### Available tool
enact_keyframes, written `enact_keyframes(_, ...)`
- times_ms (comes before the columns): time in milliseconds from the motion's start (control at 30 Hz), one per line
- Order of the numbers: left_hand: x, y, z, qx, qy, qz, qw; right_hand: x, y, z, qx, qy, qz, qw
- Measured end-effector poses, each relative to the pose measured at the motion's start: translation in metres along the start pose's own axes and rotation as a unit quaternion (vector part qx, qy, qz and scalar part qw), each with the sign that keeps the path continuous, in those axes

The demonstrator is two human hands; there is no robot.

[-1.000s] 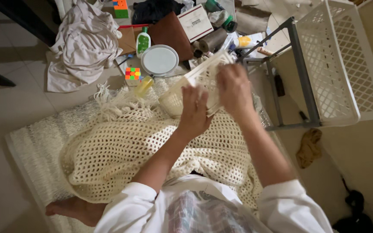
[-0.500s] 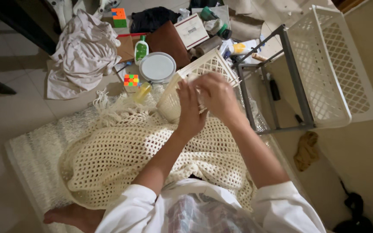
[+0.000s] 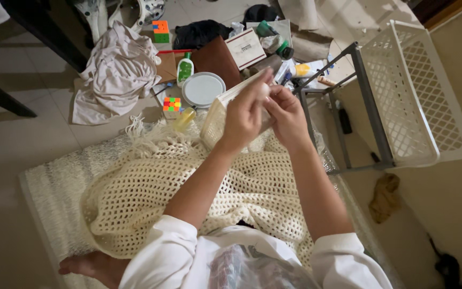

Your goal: The person sits on the floor and wipes a white plastic basket with a cloth. They rotate the basket to clean different sides and then place it on a metal rack.

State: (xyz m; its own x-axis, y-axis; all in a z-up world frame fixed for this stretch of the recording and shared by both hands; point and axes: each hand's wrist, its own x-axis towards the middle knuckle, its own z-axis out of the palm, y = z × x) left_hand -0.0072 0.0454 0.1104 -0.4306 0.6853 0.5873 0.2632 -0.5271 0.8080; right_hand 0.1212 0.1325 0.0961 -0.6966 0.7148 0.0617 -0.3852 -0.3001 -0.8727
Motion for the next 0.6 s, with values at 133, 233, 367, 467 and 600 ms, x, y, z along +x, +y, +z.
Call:
enact_keyframes(133, 0.022, -0.018, -0.025, 0.074, 0.146, -0.168, 0.972, -0.003, -0.007, 0.002, -0.067, 0.054, -0.057, 0.995)
enact_keyframes(233, 0.039, -0.021, -0.051, 0.247, 0.075, -0.15, 0.954, -0.001, -0.013, 0.001, 0.001, 0.052, -0.109, 0.993)
enact_keyframes(367, 0.049, -0.01, -0.04, 0.168, -0.026, 0.085, 0.982, -0.002, -0.01, 0.001, 0.083, 0.064, -0.11, 0.988)
enact_keyframes(467, 0.056, -0.011, -0.012, 0.159, -0.123, 0.04, 0.979, -0.005, -0.004, 0.003, 0.086, 0.076, -0.163, 0.98)
enact_keyframes(600, 0.076, -0.033, 0.01, 0.37, -0.142, 0.195, 0.897, -0.011, 0.006, 0.006, 0.087, 0.102, -0.202, 0.97)
